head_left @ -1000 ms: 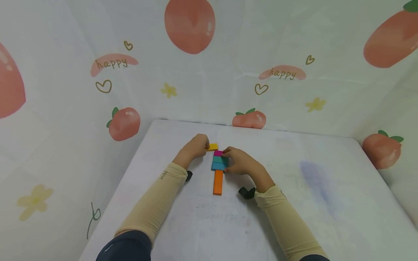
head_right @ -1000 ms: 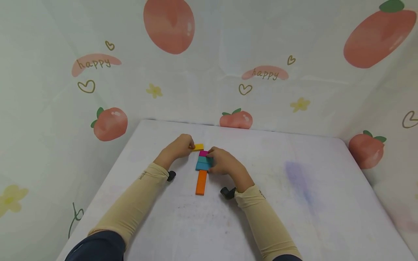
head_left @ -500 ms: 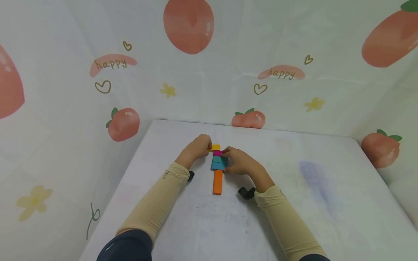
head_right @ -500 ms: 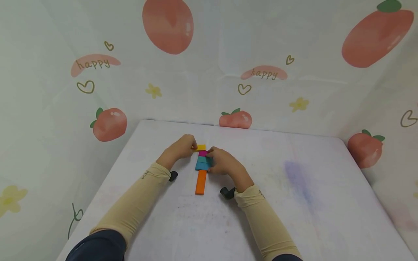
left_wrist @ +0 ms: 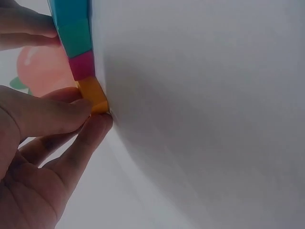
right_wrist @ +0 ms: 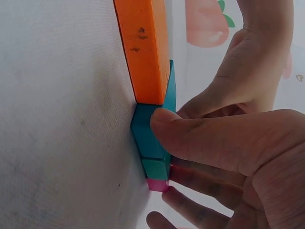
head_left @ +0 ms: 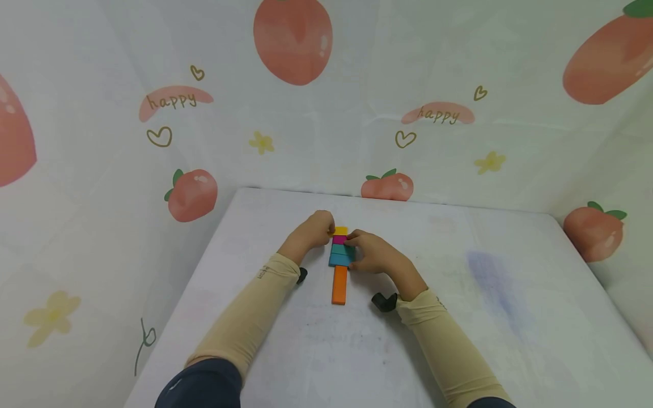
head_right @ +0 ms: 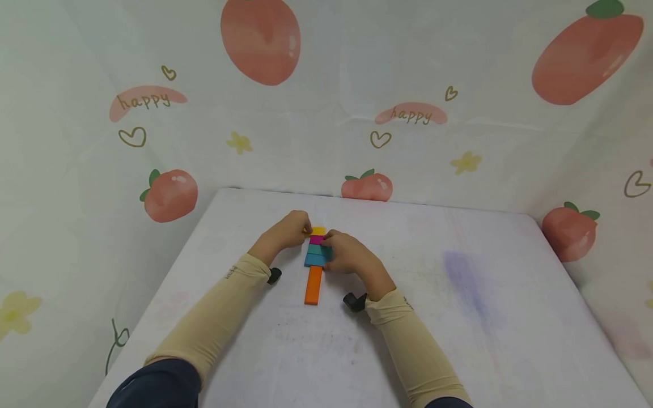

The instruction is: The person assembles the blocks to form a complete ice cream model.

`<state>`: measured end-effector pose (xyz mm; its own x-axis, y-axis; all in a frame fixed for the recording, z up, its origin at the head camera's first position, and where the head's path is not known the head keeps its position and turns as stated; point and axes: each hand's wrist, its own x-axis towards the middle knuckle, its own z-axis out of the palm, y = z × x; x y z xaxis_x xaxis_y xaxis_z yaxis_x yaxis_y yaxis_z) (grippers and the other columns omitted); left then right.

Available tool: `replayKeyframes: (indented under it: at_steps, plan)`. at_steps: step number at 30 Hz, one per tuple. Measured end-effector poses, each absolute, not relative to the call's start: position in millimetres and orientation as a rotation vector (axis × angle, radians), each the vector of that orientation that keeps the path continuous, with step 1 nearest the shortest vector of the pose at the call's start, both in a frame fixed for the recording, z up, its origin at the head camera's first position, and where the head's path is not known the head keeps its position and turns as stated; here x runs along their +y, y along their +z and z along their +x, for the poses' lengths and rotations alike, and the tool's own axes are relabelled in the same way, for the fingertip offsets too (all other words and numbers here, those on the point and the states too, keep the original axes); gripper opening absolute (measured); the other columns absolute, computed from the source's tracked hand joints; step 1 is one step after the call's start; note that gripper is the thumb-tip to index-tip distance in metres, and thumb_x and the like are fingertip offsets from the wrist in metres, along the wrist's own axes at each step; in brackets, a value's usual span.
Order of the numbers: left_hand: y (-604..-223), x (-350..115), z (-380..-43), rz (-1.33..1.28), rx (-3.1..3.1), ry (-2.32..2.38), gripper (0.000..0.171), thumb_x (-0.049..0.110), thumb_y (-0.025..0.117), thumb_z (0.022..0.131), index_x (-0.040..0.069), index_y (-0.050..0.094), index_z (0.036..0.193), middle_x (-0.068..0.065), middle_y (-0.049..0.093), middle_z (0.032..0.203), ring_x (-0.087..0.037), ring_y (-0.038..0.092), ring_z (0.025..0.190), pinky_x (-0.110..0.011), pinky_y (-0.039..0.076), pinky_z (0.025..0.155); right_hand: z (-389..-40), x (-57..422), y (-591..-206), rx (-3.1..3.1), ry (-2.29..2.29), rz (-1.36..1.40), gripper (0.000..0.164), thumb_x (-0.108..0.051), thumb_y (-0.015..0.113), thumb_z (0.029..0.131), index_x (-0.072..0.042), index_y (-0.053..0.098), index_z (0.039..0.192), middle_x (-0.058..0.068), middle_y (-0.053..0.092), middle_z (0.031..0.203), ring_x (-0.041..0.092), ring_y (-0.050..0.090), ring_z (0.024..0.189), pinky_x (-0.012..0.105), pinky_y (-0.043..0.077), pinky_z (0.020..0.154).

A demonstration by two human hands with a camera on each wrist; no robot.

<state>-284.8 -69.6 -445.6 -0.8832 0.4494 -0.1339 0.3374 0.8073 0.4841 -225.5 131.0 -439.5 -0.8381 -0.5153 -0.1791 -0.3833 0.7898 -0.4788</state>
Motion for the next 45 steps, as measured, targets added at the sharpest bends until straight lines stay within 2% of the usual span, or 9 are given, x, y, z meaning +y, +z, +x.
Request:
replayKeyframes:
  at_steps: [10,45]
  plan:
    - [-444.1,-64.6,-284.7,0.654,2.754,0.682,0.024,-0.009,0.067,0.095,-0.006,0.074,0.117,-0.017,0.072,0.116,-0.028,0.064,0.107,-0.041,0.058,0.104,-226.2,128.6,-440.4,2.695,-0.61,-0.71,0.058,-0.021,0.085,0.09,0.0,0.067,0.141,0.014,0.059,0.151,0.032,0.057,0.137,0.049,0.048,0.118]
    - [-446.1,-63.3,-282.1,0.644,2.717,0.728,0.026,-0.007,0.067,0.097,-0.006,0.074,0.122,-0.019,0.07,0.124,-0.03,0.064,0.114,-0.04,0.057,0.107,-225.2,122.3,-436.6,2.703,-0.566,-0.696,0.056,-0.018,0.088,0.088,0.003,0.069,0.137,0.016,0.058,0.151,0.034,0.057,0.136,0.048,0.049,0.117]
